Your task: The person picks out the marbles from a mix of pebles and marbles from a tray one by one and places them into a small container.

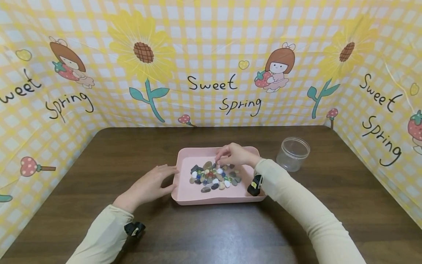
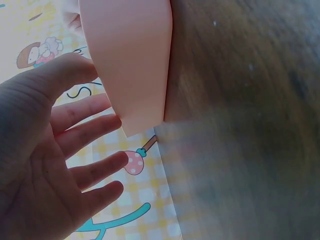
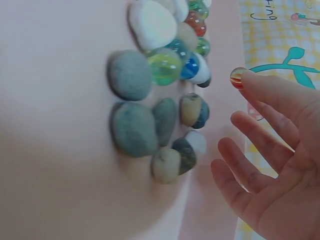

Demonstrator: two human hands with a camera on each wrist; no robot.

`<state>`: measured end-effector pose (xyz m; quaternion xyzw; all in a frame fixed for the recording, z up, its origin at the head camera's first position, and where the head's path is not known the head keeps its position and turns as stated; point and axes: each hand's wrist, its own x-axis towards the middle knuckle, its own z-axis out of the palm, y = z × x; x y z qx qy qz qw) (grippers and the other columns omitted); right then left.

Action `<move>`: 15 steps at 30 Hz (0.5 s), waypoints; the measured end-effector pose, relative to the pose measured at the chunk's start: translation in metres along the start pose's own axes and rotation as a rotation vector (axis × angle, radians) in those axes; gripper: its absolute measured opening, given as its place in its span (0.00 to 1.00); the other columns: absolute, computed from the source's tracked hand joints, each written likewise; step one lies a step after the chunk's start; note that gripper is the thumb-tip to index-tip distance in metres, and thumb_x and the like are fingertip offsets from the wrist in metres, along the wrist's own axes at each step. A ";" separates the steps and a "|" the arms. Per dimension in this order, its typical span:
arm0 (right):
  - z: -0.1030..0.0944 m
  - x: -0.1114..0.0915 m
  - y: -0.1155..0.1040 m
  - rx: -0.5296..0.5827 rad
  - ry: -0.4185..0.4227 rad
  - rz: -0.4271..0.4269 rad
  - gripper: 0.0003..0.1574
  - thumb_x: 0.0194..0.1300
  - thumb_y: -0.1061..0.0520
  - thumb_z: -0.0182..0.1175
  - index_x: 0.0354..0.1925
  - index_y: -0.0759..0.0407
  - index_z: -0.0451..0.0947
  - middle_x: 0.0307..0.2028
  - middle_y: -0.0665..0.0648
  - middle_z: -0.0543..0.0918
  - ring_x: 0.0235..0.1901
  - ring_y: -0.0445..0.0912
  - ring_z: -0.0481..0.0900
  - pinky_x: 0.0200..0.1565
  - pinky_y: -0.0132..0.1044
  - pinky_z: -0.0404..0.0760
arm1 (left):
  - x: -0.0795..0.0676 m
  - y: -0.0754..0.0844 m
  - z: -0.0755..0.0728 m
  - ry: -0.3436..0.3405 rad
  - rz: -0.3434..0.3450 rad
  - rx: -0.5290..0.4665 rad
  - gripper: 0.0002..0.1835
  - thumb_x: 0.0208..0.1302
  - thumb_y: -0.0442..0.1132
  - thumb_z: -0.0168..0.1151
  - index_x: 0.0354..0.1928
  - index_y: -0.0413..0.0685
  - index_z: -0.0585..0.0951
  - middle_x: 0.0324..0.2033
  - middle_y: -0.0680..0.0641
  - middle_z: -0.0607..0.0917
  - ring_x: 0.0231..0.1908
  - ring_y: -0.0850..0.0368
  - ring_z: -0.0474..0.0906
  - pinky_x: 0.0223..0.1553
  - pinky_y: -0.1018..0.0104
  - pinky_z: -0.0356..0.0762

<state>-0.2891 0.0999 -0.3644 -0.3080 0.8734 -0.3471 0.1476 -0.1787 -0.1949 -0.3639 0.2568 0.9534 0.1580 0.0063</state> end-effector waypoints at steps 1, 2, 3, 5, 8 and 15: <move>-0.001 0.000 -0.001 -0.002 0.004 -0.004 0.09 0.59 0.59 0.62 0.39 0.61 0.84 0.57 0.64 0.77 0.58 0.55 0.75 0.59 0.48 0.74 | 0.000 0.000 0.000 -0.003 -0.002 -0.001 0.25 0.60 0.43 0.61 0.57 0.37 0.74 0.58 0.38 0.77 0.62 0.36 0.67 0.64 0.40 0.60; -0.002 -0.001 -0.002 -0.007 0.008 -0.006 0.09 0.59 0.59 0.62 0.39 0.60 0.84 0.57 0.63 0.78 0.58 0.55 0.75 0.59 0.48 0.74 | 0.000 0.000 0.000 -0.006 -0.004 -0.001 0.25 0.60 0.43 0.61 0.57 0.37 0.74 0.58 0.38 0.76 0.62 0.36 0.67 0.65 0.40 0.60; -0.003 -0.001 -0.003 -0.009 0.012 -0.006 0.09 0.59 0.59 0.62 0.39 0.60 0.84 0.56 0.63 0.78 0.57 0.55 0.75 0.58 0.47 0.75 | 0.000 0.000 -0.001 -0.009 -0.006 -0.001 0.25 0.60 0.43 0.61 0.57 0.37 0.74 0.58 0.38 0.76 0.62 0.36 0.67 0.65 0.40 0.60; -0.005 -0.002 -0.005 -0.006 0.018 -0.002 0.09 0.59 0.58 0.62 0.39 0.59 0.84 0.56 0.62 0.78 0.57 0.54 0.75 0.58 0.47 0.75 | 0.000 0.000 -0.002 -0.013 -0.009 -0.004 0.25 0.60 0.42 0.61 0.58 0.38 0.74 0.58 0.38 0.76 0.62 0.37 0.67 0.65 0.40 0.60; -0.009 -0.004 -0.007 0.004 0.018 0.001 0.10 0.59 0.58 0.62 0.39 0.58 0.84 0.57 0.61 0.78 0.57 0.54 0.75 0.57 0.47 0.76 | 0.001 0.000 -0.002 -0.009 -0.001 -0.001 0.25 0.60 0.42 0.61 0.57 0.38 0.75 0.58 0.38 0.77 0.62 0.37 0.68 0.65 0.40 0.60; -0.016 -0.011 -0.009 0.024 0.009 -0.031 0.11 0.59 0.58 0.62 0.42 0.59 0.83 0.57 0.62 0.77 0.58 0.55 0.75 0.58 0.50 0.75 | 0.002 -0.001 0.000 0.012 0.029 0.008 0.23 0.60 0.42 0.61 0.56 0.37 0.76 0.56 0.37 0.78 0.60 0.37 0.70 0.64 0.41 0.62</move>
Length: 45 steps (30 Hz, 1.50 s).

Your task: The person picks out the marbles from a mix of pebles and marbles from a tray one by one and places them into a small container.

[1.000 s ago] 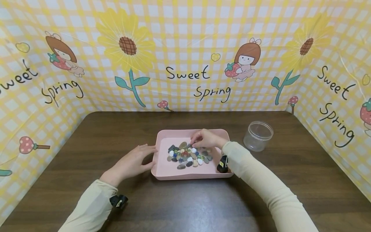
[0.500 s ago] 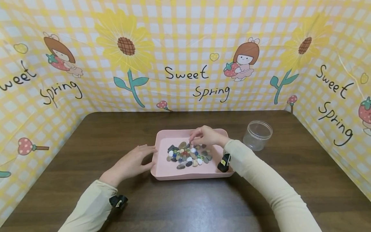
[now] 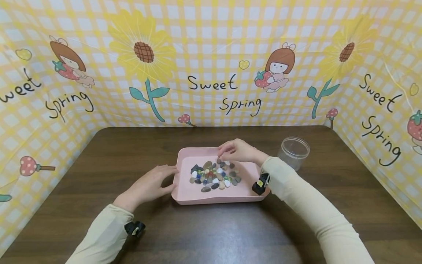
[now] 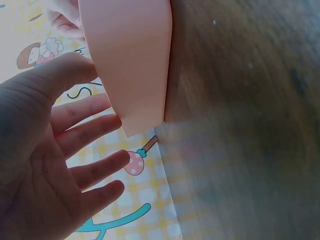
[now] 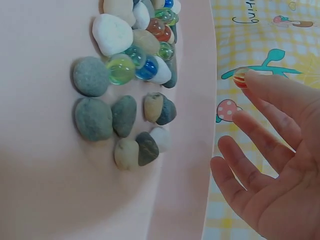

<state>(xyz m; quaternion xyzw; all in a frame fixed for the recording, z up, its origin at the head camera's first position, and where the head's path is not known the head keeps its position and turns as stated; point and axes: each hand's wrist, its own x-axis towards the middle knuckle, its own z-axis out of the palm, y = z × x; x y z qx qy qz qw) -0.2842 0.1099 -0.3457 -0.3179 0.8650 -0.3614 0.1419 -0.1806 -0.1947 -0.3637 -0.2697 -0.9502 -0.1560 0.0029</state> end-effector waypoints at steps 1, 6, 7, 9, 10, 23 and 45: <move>-0.001 -0.001 0.000 -0.001 0.000 -0.004 0.12 0.59 0.58 0.62 0.42 0.59 0.83 0.57 0.62 0.77 0.58 0.55 0.75 0.58 0.50 0.75 | 0.000 0.000 0.000 0.002 0.003 0.002 0.23 0.60 0.41 0.61 0.55 0.37 0.76 0.56 0.37 0.78 0.60 0.37 0.70 0.64 0.41 0.63; -0.004 -0.005 -0.003 -0.011 0.001 -0.005 0.11 0.59 0.58 0.62 0.42 0.59 0.83 0.58 0.63 0.77 0.57 0.56 0.75 0.58 0.50 0.74 | -0.001 0.001 -0.001 0.013 0.018 0.012 0.22 0.60 0.40 0.61 0.55 0.37 0.76 0.56 0.37 0.78 0.59 0.38 0.71 0.63 0.41 0.64; -0.004 -0.005 -0.003 -0.011 0.000 -0.003 0.11 0.60 0.58 0.61 0.42 0.59 0.83 0.58 0.63 0.77 0.57 0.56 0.75 0.59 0.51 0.74 | -0.001 0.001 -0.001 0.011 0.016 0.013 0.22 0.60 0.40 0.61 0.55 0.37 0.76 0.56 0.37 0.78 0.59 0.38 0.71 0.63 0.42 0.64; -0.005 -0.007 -0.004 -0.012 0.000 -0.002 0.11 0.60 0.58 0.61 0.42 0.59 0.83 0.58 0.63 0.77 0.57 0.56 0.75 0.59 0.51 0.74 | -0.001 0.002 -0.001 0.011 0.011 0.013 0.22 0.60 0.41 0.61 0.55 0.37 0.76 0.56 0.37 0.78 0.59 0.38 0.71 0.62 0.42 0.65; -0.006 -0.008 -0.005 -0.012 0.000 -0.002 0.11 0.60 0.58 0.61 0.42 0.59 0.83 0.58 0.63 0.77 0.57 0.56 0.75 0.59 0.51 0.74 | -0.001 0.002 -0.001 0.010 0.005 0.011 0.23 0.60 0.41 0.61 0.55 0.37 0.76 0.56 0.37 0.78 0.59 0.38 0.71 0.62 0.42 0.65; -0.018 -0.024 -0.007 -0.040 0.030 -0.035 0.11 0.60 0.58 0.61 0.41 0.59 0.83 0.56 0.63 0.77 0.56 0.55 0.76 0.57 0.49 0.76 | -0.001 0.003 -0.002 -0.007 -0.018 0.007 0.23 0.60 0.42 0.61 0.55 0.38 0.76 0.57 0.38 0.77 0.59 0.40 0.72 0.61 0.44 0.67; -0.028 -0.048 0.005 0.017 0.075 0.010 0.10 0.60 0.57 0.62 0.40 0.59 0.83 0.56 0.65 0.77 0.58 0.56 0.74 0.58 0.51 0.75 | 0.000 0.002 -0.001 0.004 -0.003 0.010 0.23 0.59 0.42 0.61 0.55 0.37 0.76 0.56 0.37 0.78 0.57 0.41 0.74 0.58 0.46 0.71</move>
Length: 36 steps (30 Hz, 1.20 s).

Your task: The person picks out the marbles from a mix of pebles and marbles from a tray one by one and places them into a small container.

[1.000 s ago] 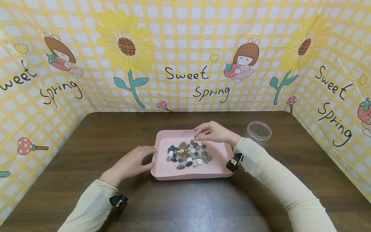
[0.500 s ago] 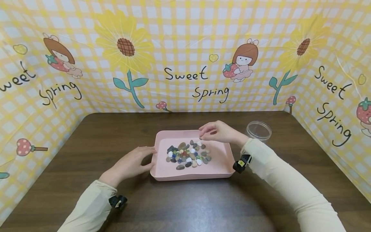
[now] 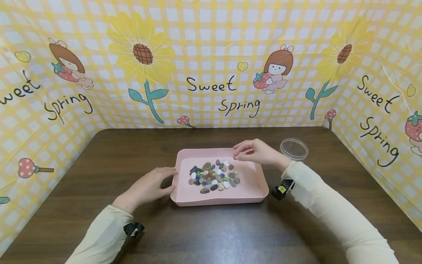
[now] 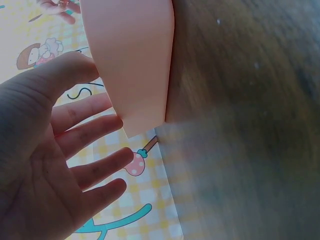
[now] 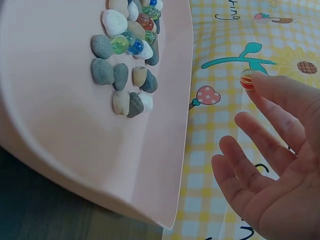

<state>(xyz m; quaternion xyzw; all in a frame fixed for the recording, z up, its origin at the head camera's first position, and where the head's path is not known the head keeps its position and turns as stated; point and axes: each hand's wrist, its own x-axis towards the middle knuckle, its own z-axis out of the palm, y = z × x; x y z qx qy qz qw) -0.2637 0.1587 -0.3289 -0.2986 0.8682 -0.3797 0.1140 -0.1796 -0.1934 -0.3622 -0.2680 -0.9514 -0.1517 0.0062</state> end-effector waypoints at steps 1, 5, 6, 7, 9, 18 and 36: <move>0.000 -0.001 0.001 0.008 0.002 0.004 0.10 0.60 0.57 0.62 0.40 0.59 0.83 0.56 0.65 0.77 0.58 0.56 0.74 0.58 0.51 0.75 | 0.000 0.000 0.000 -0.001 0.000 0.000 0.23 0.59 0.42 0.61 0.55 0.37 0.76 0.56 0.37 0.78 0.57 0.41 0.74 0.58 0.46 0.71; 0.000 -0.006 0.004 0.009 0.012 0.003 0.11 0.60 0.56 0.62 0.40 0.60 0.83 0.55 0.66 0.78 0.58 0.56 0.74 0.58 0.52 0.74 | 0.000 0.000 0.001 -0.004 -0.004 -0.002 0.23 0.60 0.42 0.61 0.55 0.37 0.76 0.56 0.37 0.78 0.57 0.41 0.74 0.59 0.45 0.70; 0.000 -0.007 0.004 0.004 0.015 0.000 0.11 0.60 0.56 0.62 0.40 0.60 0.83 0.55 0.66 0.78 0.57 0.56 0.75 0.58 0.52 0.75 | 0.000 0.000 0.001 -0.005 -0.004 -0.002 0.23 0.60 0.42 0.61 0.55 0.37 0.76 0.56 0.37 0.78 0.57 0.41 0.74 0.60 0.45 0.69; -0.001 -0.008 0.005 0.000 0.019 -0.003 0.12 0.60 0.55 0.62 0.40 0.60 0.83 0.55 0.66 0.78 0.57 0.56 0.75 0.58 0.51 0.75 | 0.000 0.000 0.001 -0.005 -0.005 -0.004 0.23 0.60 0.42 0.61 0.55 0.37 0.76 0.56 0.37 0.78 0.57 0.41 0.74 0.60 0.44 0.68; -0.001 -0.010 0.006 0.000 0.027 -0.002 0.12 0.61 0.55 0.62 0.40 0.59 0.83 0.55 0.66 0.78 0.57 0.56 0.75 0.57 0.50 0.75 | 0.000 0.000 0.001 -0.007 -0.007 -0.007 0.23 0.59 0.42 0.61 0.55 0.37 0.76 0.56 0.37 0.78 0.57 0.41 0.73 0.61 0.44 0.68; -0.008 -0.021 0.007 0.030 0.064 0.064 0.10 0.60 0.54 0.63 0.40 0.56 0.84 0.56 0.63 0.78 0.56 0.54 0.76 0.57 0.52 0.75 | -0.001 0.000 0.001 -0.008 -0.014 -0.012 0.23 0.60 0.42 0.61 0.55 0.38 0.76 0.57 0.38 0.78 0.58 0.41 0.73 0.59 0.45 0.70; -0.022 -0.040 0.017 0.011 0.138 0.076 0.11 0.59 0.53 0.63 0.40 0.56 0.83 0.56 0.62 0.78 0.60 0.55 0.72 0.59 0.54 0.72 | -0.001 -0.001 0.001 -0.004 -0.012 -0.009 0.22 0.60 0.42 0.61 0.55 0.39 0.77 0.57 0.38 0.77 0.57 0.41 0.74 0.59 0.46 0.71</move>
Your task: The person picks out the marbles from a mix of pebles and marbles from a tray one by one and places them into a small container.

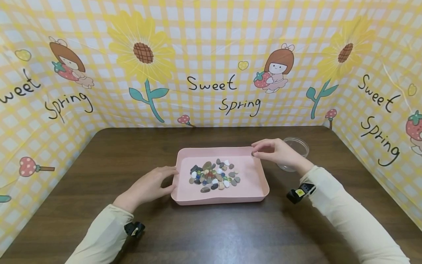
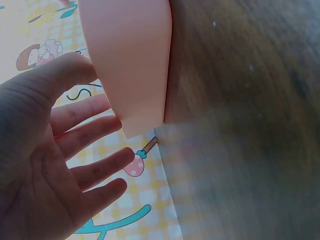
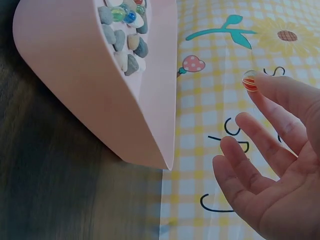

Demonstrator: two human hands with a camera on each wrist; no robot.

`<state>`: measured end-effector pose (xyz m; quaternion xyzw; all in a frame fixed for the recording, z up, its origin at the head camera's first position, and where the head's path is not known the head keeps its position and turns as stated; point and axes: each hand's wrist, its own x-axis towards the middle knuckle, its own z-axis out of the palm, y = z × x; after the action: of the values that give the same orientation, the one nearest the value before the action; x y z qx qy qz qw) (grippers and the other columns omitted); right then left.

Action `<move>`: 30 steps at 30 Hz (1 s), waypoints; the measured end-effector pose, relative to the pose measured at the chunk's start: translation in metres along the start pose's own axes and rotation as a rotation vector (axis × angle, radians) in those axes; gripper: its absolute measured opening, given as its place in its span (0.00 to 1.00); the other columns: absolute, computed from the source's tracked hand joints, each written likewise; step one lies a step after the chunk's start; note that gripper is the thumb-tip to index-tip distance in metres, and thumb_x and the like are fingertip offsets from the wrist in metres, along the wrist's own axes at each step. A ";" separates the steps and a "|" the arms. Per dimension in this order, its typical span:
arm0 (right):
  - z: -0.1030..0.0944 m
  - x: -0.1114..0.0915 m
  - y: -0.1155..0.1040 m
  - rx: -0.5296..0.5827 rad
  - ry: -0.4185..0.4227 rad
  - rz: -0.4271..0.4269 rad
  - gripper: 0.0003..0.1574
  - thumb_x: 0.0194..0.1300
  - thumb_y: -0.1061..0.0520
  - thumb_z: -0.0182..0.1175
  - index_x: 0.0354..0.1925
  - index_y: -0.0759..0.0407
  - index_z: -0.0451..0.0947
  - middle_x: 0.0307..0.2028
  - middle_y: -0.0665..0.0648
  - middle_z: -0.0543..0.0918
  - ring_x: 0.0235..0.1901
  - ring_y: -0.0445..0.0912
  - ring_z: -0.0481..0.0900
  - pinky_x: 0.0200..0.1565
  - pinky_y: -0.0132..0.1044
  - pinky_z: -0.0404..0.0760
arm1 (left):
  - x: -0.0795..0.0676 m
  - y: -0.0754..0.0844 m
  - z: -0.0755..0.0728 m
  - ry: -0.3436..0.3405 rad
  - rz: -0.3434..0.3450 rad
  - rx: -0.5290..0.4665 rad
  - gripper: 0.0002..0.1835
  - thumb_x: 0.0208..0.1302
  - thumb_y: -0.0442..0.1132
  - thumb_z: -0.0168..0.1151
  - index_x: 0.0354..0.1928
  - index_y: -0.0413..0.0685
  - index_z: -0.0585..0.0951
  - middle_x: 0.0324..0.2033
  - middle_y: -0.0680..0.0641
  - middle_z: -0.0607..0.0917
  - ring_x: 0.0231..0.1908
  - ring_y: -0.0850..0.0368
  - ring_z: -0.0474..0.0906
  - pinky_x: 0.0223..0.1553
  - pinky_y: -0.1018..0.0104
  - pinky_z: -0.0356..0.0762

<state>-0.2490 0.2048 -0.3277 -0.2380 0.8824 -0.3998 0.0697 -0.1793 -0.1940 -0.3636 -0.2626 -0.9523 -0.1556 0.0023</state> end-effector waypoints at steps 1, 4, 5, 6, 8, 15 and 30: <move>-0.001 -0.001 0.001 -0.002 0.009 -0.002 0.12 0.59 0.53 0.63 0.40 0.56 0.83 0.56 0.62 0.78 0.60 0.54 0.73 0.59 0.54 0.72 | 0.000 0.000 0.000 0.002 0.003 -0.001 0.22 0.60 0.42 0.61 0.55 0.39 0.77 0.57 0.38 0.77 0.57 0.41 0.74 0.59 0.46 0.71; -0.005 -0.004 0.002 -0.009 0.031 -0.006 0.13 0.59 0.52 0.63 0.41 0.57 0.82 0.56 0.63 0.78 0.59 0.54 0.74 0.58 0.53 0.73 | 0.001 -0.001 0.001 0.008 0.012 -0.002 0.22 0.60 0.42 0.61 0.55 0.38 0.77 0.57 0.38 0.77 0.57 0.42 0.74 0.59 0.46 0.71; -0.006 -0.005 0.002 -0.011 0.037 -0.005 0.13 0.59 0.52 0.63 0.41 0.57 0.82 0.56 0.62 0.78 0.58 0.54 0.75 0.58 0.52 0.74 | 0.001 -0.001 0.001 0.009 0.014 -0.003 0.22 0.60 0.42 0.61 0.54 0.38 0.77 0.57 0.38 0.77 0.57 0.42 0.74 0.59 0.46 0.71; -0.007 -0.006 0.002 -0.015 0.043 -0.005 0.13 0.59 0.52 0.63 0.41 0.57 0.82 0.56 0.63 0.78 0.58 0.54 0.75 0.57 0.52 0.74 | 0.001 -0.001 0.001 0.011 0.016 -0.003 0.22 0.60 0.42 0.61 0.54 0.38 0.77 0.57 0.38 0.77 0.57 0.42 0.74 0.59 0.47 0.71; -0.009 -0.008 0.002 -0.027 0.053 -0.004 0.13 0.60 0.53 0.63 0.41 0.58 0.82 0.56 0.62 0.78 0.57 0.53 0.76 0.56 0.47 0.76 | 0.001 -0.002 0.002 0.011 0.016 -0.003 0.22 0.60 0.42 0.61 0.54 0.38 0.77 0.57 0.38 0.77 0.57 0.42 0.74 0.59 0.47 0.71; -0.017 -0.015 0.000 -0.022 0.095 0.011 0.13 0.61 0.55 0.61 0.42 0.62 0.81 0.56 0.62 0.78 0.54 0.54 0.77 0.54 0.39 0.76 | 0.001 -0.002 0.001 0.007 0.009 -0.001 0.22 0.60 0.42 0.61 0.55 0.38 0.77 0.57 0.38 0.77 0.57 0.42 0.74 0.59 0.46 0.71; -0.031 -0.026 0.006 -0.012 0.162 0.067 0.17 0.63 0.50 0.59 0.44 0.60 0.80 0.57 0.59 0.78 0.49 0.32 0.75 0.56 0.35 0.73 | 0.000 -0.001 0.001 0.001 0.005 0.003 0.22 0.60 0.43 0.61 0.55 0.38 0.77 0.58 0.38 0.77 0.58 0.40 0.73 0.60 0.44 0.69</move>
<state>-0.2381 0.2416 -0.3126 -0.1758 0.8951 -0.4097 0.0099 -0.1798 -0.1947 -0.3650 -0.2648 -0.9519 -0.1543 0.0034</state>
